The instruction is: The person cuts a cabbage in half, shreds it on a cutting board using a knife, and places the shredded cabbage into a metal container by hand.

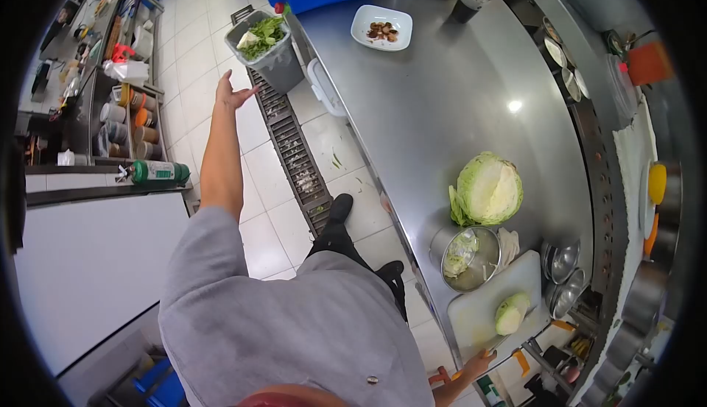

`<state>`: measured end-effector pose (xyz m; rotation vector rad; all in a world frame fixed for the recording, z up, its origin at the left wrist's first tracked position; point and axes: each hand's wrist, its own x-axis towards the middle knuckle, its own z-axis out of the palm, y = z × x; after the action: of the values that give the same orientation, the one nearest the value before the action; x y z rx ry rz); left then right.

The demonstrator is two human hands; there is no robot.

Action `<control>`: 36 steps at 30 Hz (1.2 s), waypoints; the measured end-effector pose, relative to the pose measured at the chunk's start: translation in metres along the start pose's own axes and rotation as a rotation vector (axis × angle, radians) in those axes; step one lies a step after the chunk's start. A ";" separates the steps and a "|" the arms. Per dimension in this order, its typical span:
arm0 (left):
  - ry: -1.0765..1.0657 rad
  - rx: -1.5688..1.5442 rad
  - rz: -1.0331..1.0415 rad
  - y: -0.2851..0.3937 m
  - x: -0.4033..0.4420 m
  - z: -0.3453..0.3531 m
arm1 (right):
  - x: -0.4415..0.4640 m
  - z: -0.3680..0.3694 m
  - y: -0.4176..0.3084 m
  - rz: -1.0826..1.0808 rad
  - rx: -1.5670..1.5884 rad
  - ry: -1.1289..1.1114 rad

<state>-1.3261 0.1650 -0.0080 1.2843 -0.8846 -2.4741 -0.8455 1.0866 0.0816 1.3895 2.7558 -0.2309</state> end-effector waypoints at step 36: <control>-2.158 1.912 0.498 -0.630 -0.658 0.225 | -0.110 -0.012 0.105 0.330 1.369 -0.480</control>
<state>-1.0638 1.0515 0.1524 1.4250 1.8962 0.5098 -0.6952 1.0623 0.0940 1.5062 1.7478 -2.2959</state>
